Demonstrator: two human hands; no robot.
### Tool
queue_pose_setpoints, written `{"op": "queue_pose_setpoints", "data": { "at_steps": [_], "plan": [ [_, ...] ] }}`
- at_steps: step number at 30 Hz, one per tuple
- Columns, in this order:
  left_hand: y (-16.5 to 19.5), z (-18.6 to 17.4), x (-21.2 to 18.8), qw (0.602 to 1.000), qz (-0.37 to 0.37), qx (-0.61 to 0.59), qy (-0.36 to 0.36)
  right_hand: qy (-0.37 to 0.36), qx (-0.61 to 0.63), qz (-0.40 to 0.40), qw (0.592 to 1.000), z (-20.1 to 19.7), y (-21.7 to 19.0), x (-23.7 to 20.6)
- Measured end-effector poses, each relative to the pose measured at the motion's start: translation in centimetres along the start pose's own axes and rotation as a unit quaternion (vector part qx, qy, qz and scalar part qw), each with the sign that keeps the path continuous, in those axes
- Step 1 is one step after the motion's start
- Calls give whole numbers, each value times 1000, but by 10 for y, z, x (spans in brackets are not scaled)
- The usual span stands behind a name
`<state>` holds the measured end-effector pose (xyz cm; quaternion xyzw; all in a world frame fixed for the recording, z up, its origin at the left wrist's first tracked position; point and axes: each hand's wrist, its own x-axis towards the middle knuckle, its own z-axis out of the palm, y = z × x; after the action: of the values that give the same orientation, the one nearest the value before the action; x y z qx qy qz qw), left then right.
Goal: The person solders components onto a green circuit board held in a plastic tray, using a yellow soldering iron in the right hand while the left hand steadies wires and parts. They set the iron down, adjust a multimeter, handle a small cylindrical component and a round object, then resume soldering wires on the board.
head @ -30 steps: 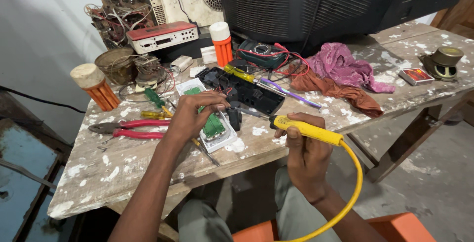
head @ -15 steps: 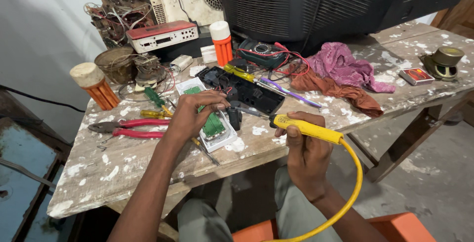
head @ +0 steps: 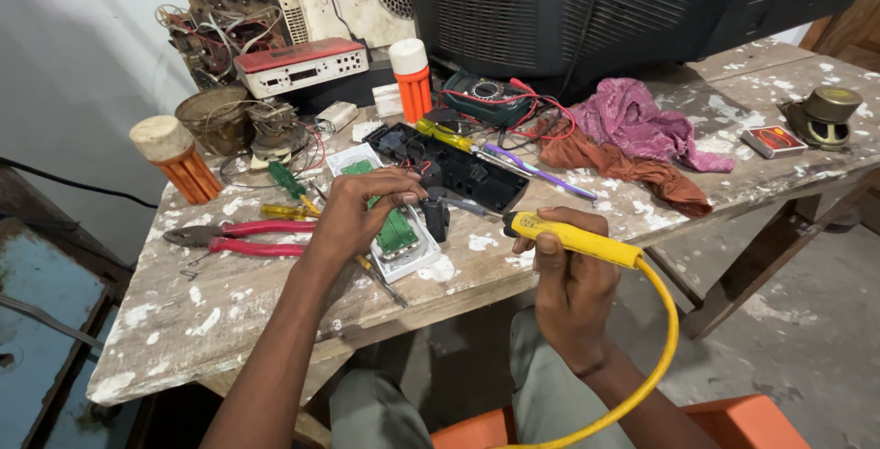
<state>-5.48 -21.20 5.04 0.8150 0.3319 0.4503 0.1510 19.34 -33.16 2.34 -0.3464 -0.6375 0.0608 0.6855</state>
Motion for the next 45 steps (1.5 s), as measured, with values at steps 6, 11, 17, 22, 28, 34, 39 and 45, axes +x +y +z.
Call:
{"op": "queue_pose_setpoints", "data": {
  "at_steps": [6, 11, 17, 22, 28, 34, 39, 45],
  "plan": [
    [1, 0, -1, 1000, -9, 0, 0, -6, 6, -4, 1000, 0, 0, -1],
    [0, 0, -1, 1000, -5, -4, 2, -11, 15, -1, 1000, 1, 0, 0],
    [-1, 1, -1, 1000, -2, 3, 3, -12, 8, -24, 1000, 1, 1, 0],
    [0, -1, 0, 1000, -10, 0, -1, -10, -1, -7, 1000, 1, -1, 2],
    [1, 0, 0, 1000, -3, -7, -1, -16, 4, -29, 999, 1, -6, 7],
    [0, 1, 1, 1000, -8, -7, -2, -22, -24, -18, 999, -1, -13, 14],
    [-2, 1, 2, 1000, 6, -2, 0, -27, -35, -6, 999, 0, -17, 20],
    [-6, 0, 1, 1000, 7, -3, -3, -32, -41, 1, 999, 2, -17, 25]
  ]
}}
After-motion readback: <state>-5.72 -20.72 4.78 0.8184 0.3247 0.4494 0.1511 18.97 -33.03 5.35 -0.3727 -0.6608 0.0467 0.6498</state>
